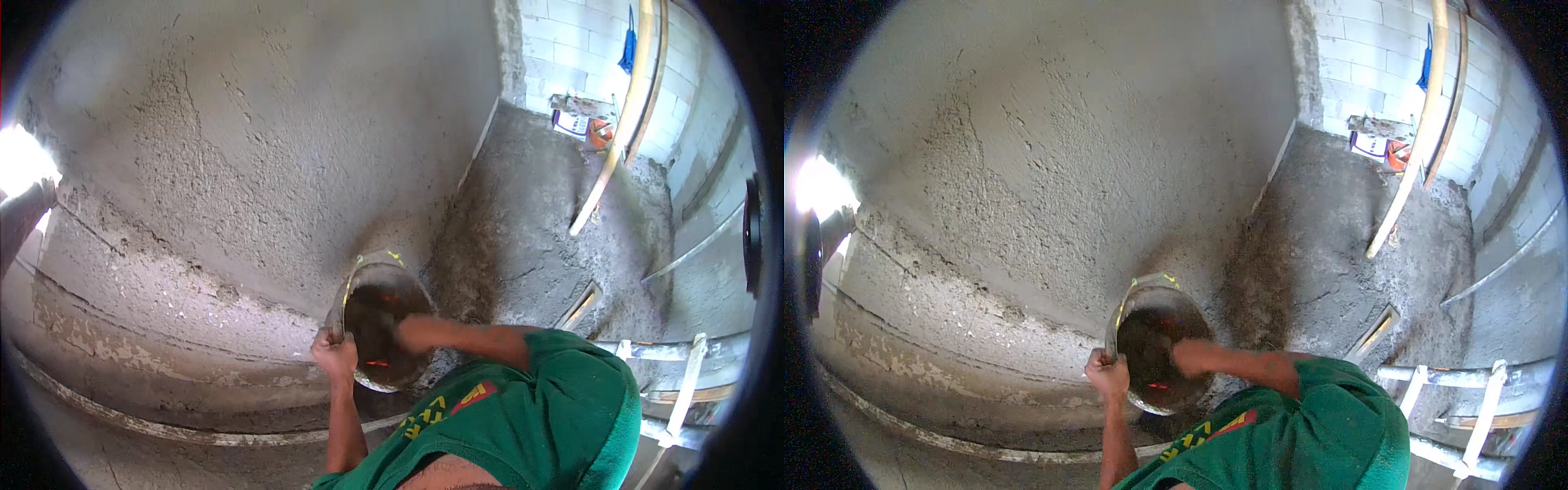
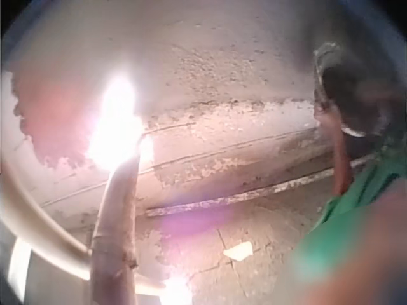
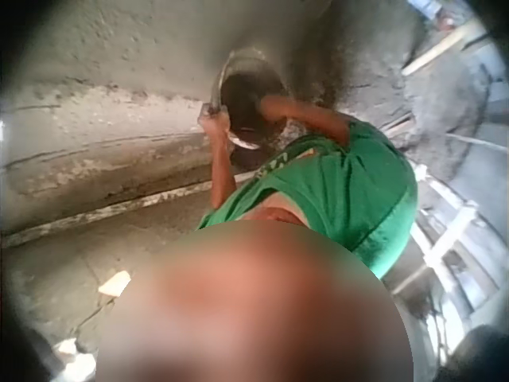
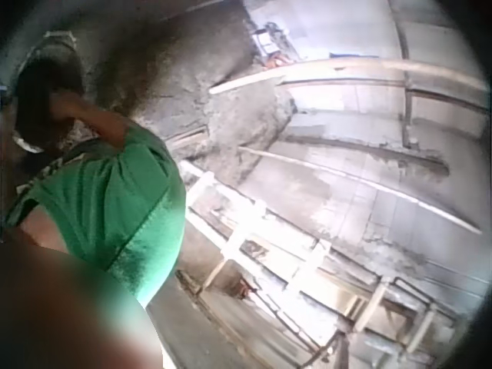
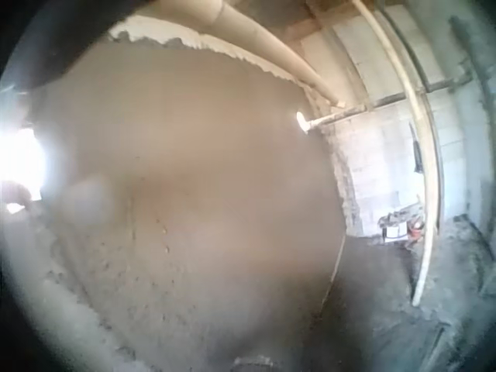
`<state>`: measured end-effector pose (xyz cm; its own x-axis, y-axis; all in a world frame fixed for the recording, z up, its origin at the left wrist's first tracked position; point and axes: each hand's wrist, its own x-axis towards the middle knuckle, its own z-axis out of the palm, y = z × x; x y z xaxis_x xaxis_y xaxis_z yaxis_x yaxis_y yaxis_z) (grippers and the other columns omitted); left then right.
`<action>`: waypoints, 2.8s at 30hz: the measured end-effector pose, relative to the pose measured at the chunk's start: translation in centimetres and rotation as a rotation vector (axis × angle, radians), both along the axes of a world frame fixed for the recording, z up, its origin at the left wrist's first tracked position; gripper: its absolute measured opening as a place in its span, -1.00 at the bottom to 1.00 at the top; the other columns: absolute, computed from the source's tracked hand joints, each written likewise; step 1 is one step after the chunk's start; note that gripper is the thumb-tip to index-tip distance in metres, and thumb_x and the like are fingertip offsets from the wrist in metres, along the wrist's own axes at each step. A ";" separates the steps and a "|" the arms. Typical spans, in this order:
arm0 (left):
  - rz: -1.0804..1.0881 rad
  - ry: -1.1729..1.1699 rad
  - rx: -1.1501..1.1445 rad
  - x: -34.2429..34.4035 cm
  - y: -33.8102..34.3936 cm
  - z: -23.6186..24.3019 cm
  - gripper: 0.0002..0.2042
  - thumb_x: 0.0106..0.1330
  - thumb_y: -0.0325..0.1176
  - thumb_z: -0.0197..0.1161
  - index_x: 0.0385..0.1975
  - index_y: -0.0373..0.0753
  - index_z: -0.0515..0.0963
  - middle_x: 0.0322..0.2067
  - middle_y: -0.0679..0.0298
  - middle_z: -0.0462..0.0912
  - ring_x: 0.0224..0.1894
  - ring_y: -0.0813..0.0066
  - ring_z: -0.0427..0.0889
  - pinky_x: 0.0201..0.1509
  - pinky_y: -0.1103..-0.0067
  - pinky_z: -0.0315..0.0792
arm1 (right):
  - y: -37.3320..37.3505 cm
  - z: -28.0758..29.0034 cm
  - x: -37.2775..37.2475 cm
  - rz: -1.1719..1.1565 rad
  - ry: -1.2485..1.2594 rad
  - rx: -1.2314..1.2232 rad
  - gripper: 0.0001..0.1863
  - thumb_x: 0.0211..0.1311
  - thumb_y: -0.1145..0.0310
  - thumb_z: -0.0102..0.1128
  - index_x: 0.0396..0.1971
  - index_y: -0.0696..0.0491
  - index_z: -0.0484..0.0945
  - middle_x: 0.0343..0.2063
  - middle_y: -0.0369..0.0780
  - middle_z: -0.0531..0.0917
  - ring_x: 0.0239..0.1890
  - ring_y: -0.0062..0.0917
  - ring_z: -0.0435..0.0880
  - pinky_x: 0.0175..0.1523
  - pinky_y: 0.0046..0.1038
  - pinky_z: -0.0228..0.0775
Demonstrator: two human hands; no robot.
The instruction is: The person applies plaster mix from a bucket onto a concrete wall using a trowel.
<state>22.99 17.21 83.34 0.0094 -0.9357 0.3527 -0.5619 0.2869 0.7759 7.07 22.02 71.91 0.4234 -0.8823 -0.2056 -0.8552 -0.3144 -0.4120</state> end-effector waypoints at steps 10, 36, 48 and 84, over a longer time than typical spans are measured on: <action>-0.278 -0.034 -0.157 -3.1 -0.9 1.4 -0.71 -0.15 -0.60 0.31 -0.73 -0.25 0.24 -0.72 0.41 0.27 -0.63 0.62 0.25 -0.55 0.58 0.19 | -2.0 -1.1 -9.1 -0.003 -0.086 -0.143 -0.68 0.03 0.31 -0.02 -0.64 0.23 0.60 -0.60 -0.01 0.62 -0.46 -0.16 0.64 -0.28 -0.18 0.47; 0.245 -0.087 0.012 -0.6 -3.5 -4.9 -0.72 -0.21 -0.57 0.23 -0.76 -0.22 0.19 -0.74 0.49 0.22 -0.65 0.65 0.18 -0.57 0.54 0.17 | -1.5 2.9 -24.8 -0.763 -1.837 0.167 -0.70 0.29 0.35 -0.05 -0.01 0.08 0.43 -0.68 -0.28 0.48 -0.77 -0.64 0.39 -0.70 -0.54 0.30; 0.514 -0.245 0.008 3.5 -1.0 -0.3 -0.77 -0.22 -0.61 0.21 -0.78 -0.26 0.25 -0.73 0.46 0.33 -0.61 0.66 0.25 -0.53 0.58 0.20 | -20.7 12.7 -41.0 -1.437 -1.125 -1.885 -0.59 0.18 0.40 0.18 0.02 0.21 0.41 -0.52 -0.30 0.52 -0.52 -0.63 0.50 -0.41 -0.54 0.40; -0.286 -0.040 -0.318 3.3 -2.6 -1.3 -0.80 -0.16 -0.62 0.27 -0.67 -0.32 0.33 -0.70 0.33 0.29 -0.63 0.59 0.27 -0.56 0.61 0.20 | -2.1 2.6 -0.8 -0.146 -0.062 0.115 -0.77 0.00 0.42 0.07 -0.44 0.27 0.60 -0.49 0.05 0.63 -0.44 -0.11 0.66 -0.29 -0.16 0.52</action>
